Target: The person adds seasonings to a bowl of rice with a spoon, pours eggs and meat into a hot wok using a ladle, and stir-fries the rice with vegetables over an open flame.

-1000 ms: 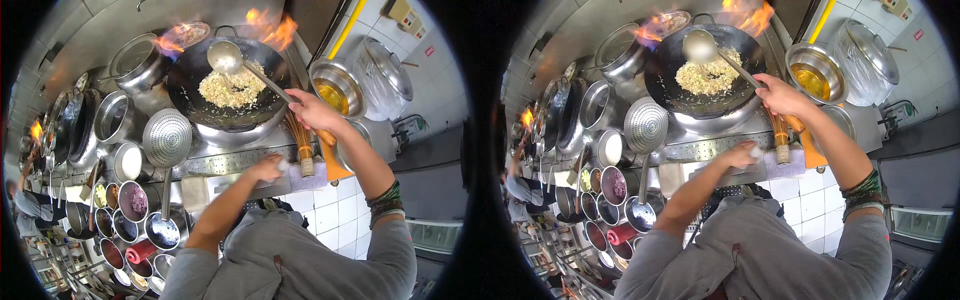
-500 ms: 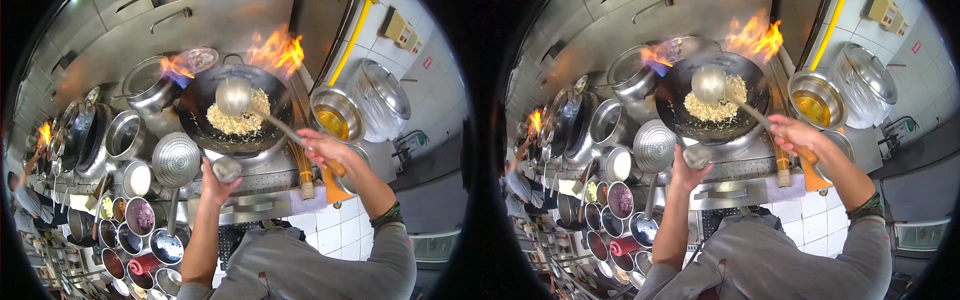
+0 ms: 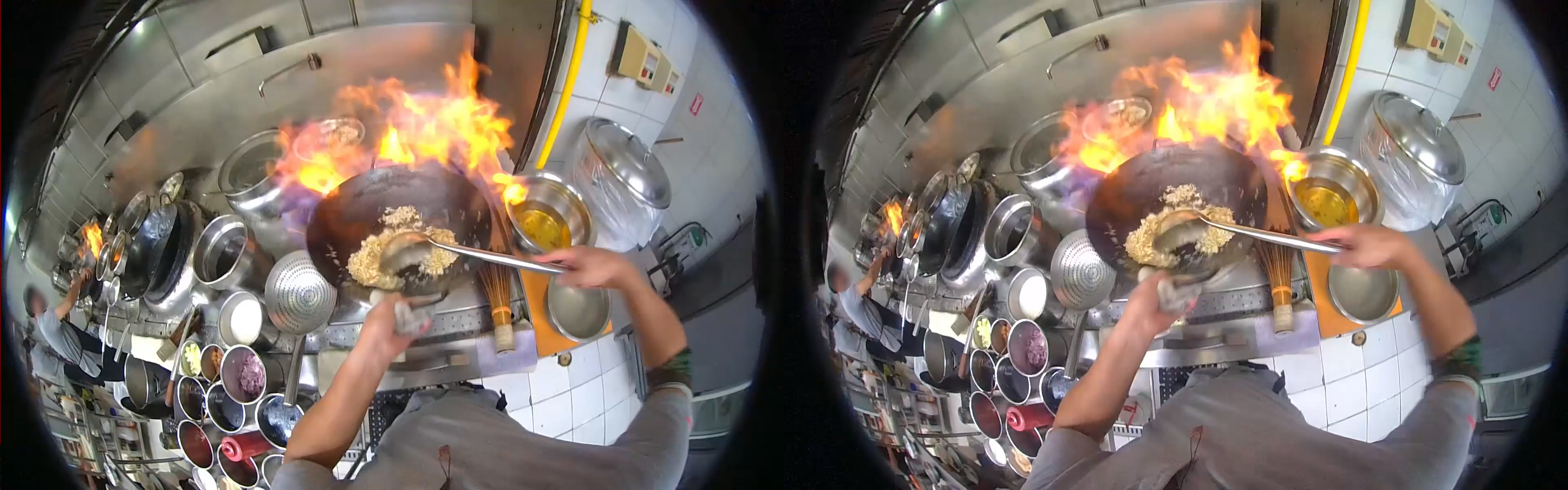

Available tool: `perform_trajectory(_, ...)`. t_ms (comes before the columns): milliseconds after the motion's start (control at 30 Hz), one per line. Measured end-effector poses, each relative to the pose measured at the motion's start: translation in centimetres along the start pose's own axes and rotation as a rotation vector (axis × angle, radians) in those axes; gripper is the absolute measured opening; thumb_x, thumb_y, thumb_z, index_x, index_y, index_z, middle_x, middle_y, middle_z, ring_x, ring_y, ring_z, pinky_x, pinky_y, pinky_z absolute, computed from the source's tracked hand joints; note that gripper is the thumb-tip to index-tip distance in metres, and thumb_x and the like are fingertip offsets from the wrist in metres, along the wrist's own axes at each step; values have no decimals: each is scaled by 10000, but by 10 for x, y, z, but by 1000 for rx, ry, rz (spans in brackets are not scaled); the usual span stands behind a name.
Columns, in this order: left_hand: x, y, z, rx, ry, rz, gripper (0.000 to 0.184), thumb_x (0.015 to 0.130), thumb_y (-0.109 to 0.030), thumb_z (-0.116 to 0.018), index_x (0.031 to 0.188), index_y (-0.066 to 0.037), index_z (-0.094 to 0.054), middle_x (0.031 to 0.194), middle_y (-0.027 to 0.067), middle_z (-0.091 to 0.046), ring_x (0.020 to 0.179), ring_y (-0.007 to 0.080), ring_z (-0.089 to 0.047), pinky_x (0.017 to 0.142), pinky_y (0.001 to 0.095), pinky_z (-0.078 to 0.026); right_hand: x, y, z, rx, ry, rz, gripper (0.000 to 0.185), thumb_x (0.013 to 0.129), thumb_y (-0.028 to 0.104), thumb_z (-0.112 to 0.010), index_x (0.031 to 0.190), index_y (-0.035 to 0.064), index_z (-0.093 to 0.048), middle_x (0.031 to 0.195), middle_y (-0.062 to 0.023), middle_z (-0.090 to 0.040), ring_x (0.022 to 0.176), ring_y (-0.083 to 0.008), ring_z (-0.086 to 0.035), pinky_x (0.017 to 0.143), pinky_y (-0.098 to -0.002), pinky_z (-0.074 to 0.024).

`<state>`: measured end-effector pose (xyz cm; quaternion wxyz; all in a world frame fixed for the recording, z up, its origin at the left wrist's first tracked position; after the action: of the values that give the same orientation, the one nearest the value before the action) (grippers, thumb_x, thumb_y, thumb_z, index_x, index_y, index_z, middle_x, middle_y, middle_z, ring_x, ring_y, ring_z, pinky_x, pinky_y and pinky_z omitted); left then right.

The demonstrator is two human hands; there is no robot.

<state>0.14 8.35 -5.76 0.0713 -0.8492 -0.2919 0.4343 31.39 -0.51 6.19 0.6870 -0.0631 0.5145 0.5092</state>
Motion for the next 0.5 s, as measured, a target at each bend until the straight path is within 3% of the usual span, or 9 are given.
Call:
perform_trajectory(33, 23, -9, -1, 38, 10, -96, 109, 915, -150, -458, 958, -67, -514, 925, 129, -541, 812, 261, -556, 713, 463, -526, 32, 32, 14, -203, -316, 398, 576, 855, 73, -564, 1400, 168, -400, 1177, -87, -609, 937, -192, -612, 803, -330, -492)
perform_trajectory(67, 46, -9, 13, 89, 20, -150, 170, 913, -141, -439, 1043, -41, -483, 1046, 172, -539, 920, 318, -564, 718, 465, -516, 19, 63, 14, -407, -627, 791, 567, 856, 77, -561, 1391, 187, -410, 1124, -87, -640, 939, -215, -636, 787, -339, -502)
perform_trajectory(100, 57, 0, 27, 138, 33, -200, 249, 912, -132, -420, 1128, -15, -453, 1167, 215, -537, 1029, 375, -572, 722, 466, -507, 12, 70, 9, -417, -647, 791, 567, 856, 77, -561, 1391, 187, -410, 1124, -87, -640, 939, -215, -636, 787, -339, -502)
perform_trajectory(167, 16, 34, 43, 186, 149, -211, 321, 905, -88, -395, 1219, -22, -403, 1215, 221, -510, 1061, 376, -563, 727, 480, -518, 18, 62, 7, -593, -690, 413, 567, 846, 82, -580, 1376, 214, -429, 1141, -88, -635, 985, -239, -630, 808, -346, -500)
perform_trajectory(233, -56, 45, 27, 172, 82, -263, 342, 896, -67, -379, 1236, -19, -372, 1242, 225, -490, 1085, 382, -552, 740, 485, -532, -8, 44, 25, -606, -815, 558, 572, 833, 89, -604, 1367, 220, -449, 1125, -66, -644, 965, -214, -637, 793, -350, -505)
perform_trajectory(333, -62, 22, 21, -82, -24, -27, 231, 905, -102, -429, 1132, -63, -419, 1170, 177, -519, 985, 359, -581, 731, 511, -523, -50, 47, 26, -263, -461, 648, 564, 824, 80, -612, 1353, 218, -475, 1113, -49, -652, 939, -208, -647, 775, -355, -511)
perform_trajectory(400, -38, -10, -9, -115, 70, -25, 140, 908, -114, -455, 1040, -67, -447, 1076, 145, -565, 939, 343, -591, 742, 513, -523, -48, 11, 29, 120, -124, 71, 543, 827, 83, -607, 1342, 213, -494, 1177, -77, -634, 988, -202, -632, 831, -341, -495)
perform_trajectory(433, -32, -18, -15, -2, -26, -95, 165, 917, -134, -445, 1055, -43, -446, 1101, 169, -555, 951, 356, -595, 741, 494, -520, -33, 9, 28, 120, -126, 75, 543, 827, 83, -607, 1342, 213, -494, 1177, -77, -634, 988, -202, -632, 831, -341, -495)
perform_trajectory(500, 0, -24, -10, 93, -12, -137, 175, 934, -160, -424, 1032, -19, -456, 1075, 181, -557, 958, 367, -600, 725, 469, -521, 3, 45, 36, -163, -366, 526, 569, 812, 50, -604, 1354, 162, -475, 1210, -100, -616, 1032, -234, -612, 870, -316, -469)
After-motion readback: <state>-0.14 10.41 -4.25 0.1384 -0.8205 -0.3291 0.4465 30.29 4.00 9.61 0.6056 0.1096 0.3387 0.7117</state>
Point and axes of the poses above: each hand's wrist, its own x-axis towards the middle knuckle, its own z-axis out of the back of the hand, y = z × x, the point moved 10 cm from there along x, towards the middle knuckle
